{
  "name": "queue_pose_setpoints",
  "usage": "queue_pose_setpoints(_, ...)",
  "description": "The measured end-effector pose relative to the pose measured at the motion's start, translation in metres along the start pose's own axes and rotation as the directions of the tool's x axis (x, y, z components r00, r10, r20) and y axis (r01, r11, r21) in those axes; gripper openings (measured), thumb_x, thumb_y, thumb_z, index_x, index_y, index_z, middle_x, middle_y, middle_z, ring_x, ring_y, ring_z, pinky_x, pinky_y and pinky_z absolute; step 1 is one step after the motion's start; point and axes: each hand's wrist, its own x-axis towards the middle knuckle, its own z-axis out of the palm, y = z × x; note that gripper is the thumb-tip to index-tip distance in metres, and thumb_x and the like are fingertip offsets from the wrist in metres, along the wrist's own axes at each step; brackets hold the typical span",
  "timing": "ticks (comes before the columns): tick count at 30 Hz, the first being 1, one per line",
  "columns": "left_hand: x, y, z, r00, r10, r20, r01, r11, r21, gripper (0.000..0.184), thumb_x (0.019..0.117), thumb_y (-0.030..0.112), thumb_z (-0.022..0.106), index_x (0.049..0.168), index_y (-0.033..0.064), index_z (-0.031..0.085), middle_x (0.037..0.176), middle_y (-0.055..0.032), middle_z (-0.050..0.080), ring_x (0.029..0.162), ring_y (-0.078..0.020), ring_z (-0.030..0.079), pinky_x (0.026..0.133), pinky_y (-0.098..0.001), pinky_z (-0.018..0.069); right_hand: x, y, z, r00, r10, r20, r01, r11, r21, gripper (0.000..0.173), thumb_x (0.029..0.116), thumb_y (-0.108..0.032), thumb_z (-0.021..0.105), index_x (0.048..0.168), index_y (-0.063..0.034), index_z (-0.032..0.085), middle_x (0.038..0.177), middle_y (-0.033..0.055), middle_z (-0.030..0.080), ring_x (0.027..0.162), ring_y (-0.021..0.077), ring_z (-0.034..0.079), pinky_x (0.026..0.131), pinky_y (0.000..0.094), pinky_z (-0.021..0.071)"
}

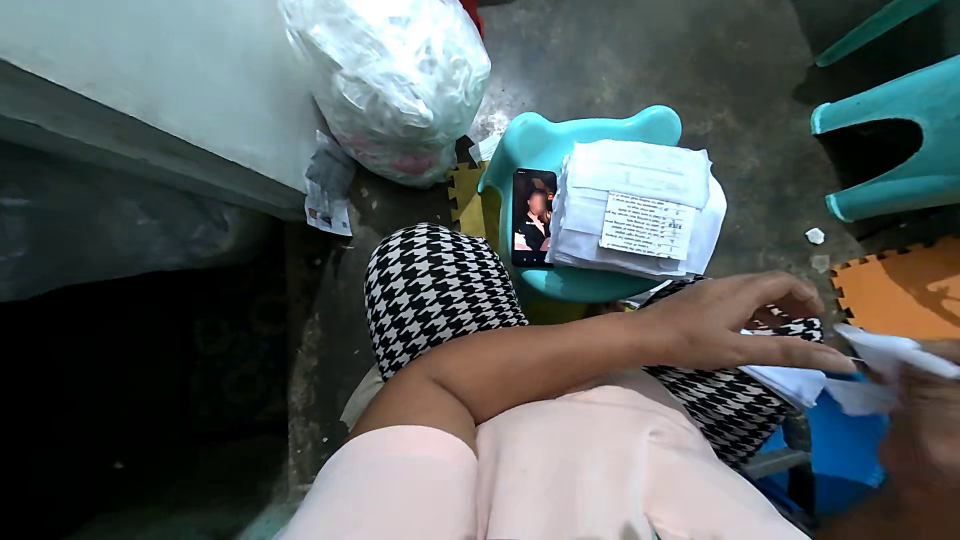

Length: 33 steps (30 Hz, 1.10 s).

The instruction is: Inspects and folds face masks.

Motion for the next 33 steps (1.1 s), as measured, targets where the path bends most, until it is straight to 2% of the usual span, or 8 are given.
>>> queue_pose_setpoints(3,-0.002,0.01,0.002,0.998,0.052,-0.046,-0.053,0.998,-0.021,0.04,0.0887,0.005,0.075,0.121,-0.0141,0.059,0.109,-0.0219,0.068,0.097,-0.0212,0.068,0.087,-0.0323,0.0567,0.004,-0.002,0.028,0.996,-0.033,0.082,0.028,0.998,0.062,0.014,0.1044,-0.025,0.055,0.116,-0.0212,0.062,0.111,-0.0144,0.062,0.105,-0.0033,0.058,0.093,0.0176,0.0494)
queue_pose_setpoints(11,-0.005,0.011,-0.004,0.999,0.036,-0.027,-0.031,0.982,0.186,0.018,0.0973,0.004,0.061,0.109,-0.0075,0.067,0.092,-0.0156,0.069,0.081,-0.0191,0.066,0.076,-0.0344,0.0543,0.009,-0.005,0.028,0.992,0.017,0.128,-0.021,0.999,0.033,0.013,0.1054,-0.022,0.054,0.113,-0.0129,0.059,0.103,-0.0127,0.063,0.093,-0.0086,0.059,0.084,0.0119,0.0503)
queue_pose_setpoints(17,-0.004,0.008,-0.004,0.996,0.082,-0.044,-0.067,0.958,0.278,0.025,0.1013,0.015,0.059,0.098,-0.0072,0.07,0.089,-0.0161,0.066,0.089,-0.0232,0.063,0.083,-0.0367,0.0501,0.011,-0.004,0.029,0.988,0.042,0.146,-0.049,0.998,0.046,0.013,0.1047,-0.021,0.054,0.113,-0.0112,0.058,0.101,-0.0132,0.063,0.09,-0.0096,0.059,0.082,0.0106,0.051)
queue_pose_setpoints(21,-0.004,0.007,-0.004,0.991,0.113,-0.065,-0.096,0.97,0.225,0.018,0.0952,0.008,0.065,0.094,-0.0097,0.068,0.09,-0.0176,0.066,0.086,-0.0209,0.063,0.079,-0.0327,0.0522,0.011,-0.004,0.028,0.979,0.064,0.196,-0.084,0.992,0.097,0.013,0.1041,-0.026,0.057,0.114,-0.0193,0.061,0.102,-0.0175,0.064,0.092,-0.0086,0.061,0.083,0.0118,0.0519)
queue_pose_setpoints(23,-0.003,0.012,-0.006,0.995,0.087,-0.05,-0.076,0.977,0.201,0.015,0.0904,0.002,0.067,0.099,-0.01,0.065,0.089,-0.0172,0.065,0.085,-0.0211,0.064,0.077,-0.0335,0.053,0.01,-0.003,0.029,0.977,0.065,0.201,-0.088,0.99,0.109,0.012,0.1026,-0.026,0.059,0.113,-0.0199,0.062,0.101,-0.017,0.065,0.091,-0.0072,0.061,0.082,0.0133,0.0526)
queue_pose_setpoints(27,-0.001,0.023,-0.011,0.994,-0.094,0.057,0.085,0.985,0.153,0.035,0.0926,0.003,0.071,0.122,-0.0101,0.057,0.098,-0.018,0.068,0.088,-0.0205,0.067,0.081,-0.0334,0.0562,0.01,-0.001,0.029,0.974,0.068,0.217,-0.1,0.985,0.142,0.014,0.0997,-0.029,0.064,0.112,-0.0228,0.064,0.101,-0.017,0.068,0.092,-0.0048,0.064,0.084,0.0151,0.0545)
queue_pose_setpoints(30,0.0,0.027,-0.013,0.974,-0.187,0.127,0.157,0.964,0.214,0.031,0.0944,0.005,0.07,0.121,-0.0078,0.06,0.097,-0.0177,0.069,0.087,-0.0223,0.067,0.081,-0.0357,0.0556,0.01,0.0,0.029,0.973,0.069,0.222,-0.103,0.983,0.149,0.012,0.1,-0.029,0.064,0.111,-0.024,0.064,0.099,-0.0181,0.067,0.09,-0.0057,0.064,0.083,0.0143,0.054)
queue_pose_setpoints(33,0.0,0.024,-0.013,0.969,-0.191,0.157,0.142,0.949,0.281,0.017,0.0969,0.004,0.065,0.11,-0.0067,0.067,0.096,-0.0171,0.07,0.09,-0.0232,0.067,0.084,-0.0376,0.0535,0.013,-0.001,0.03,0.969,0.064,0.238,-0.116,0.971,0.208,0.012,0.1015,-0.03,0.063,0.113,-0.0274,0.065,0.1,-0.019,0.068,0.09,-0.0045,0.065,0.083,0.0155,0.0554)
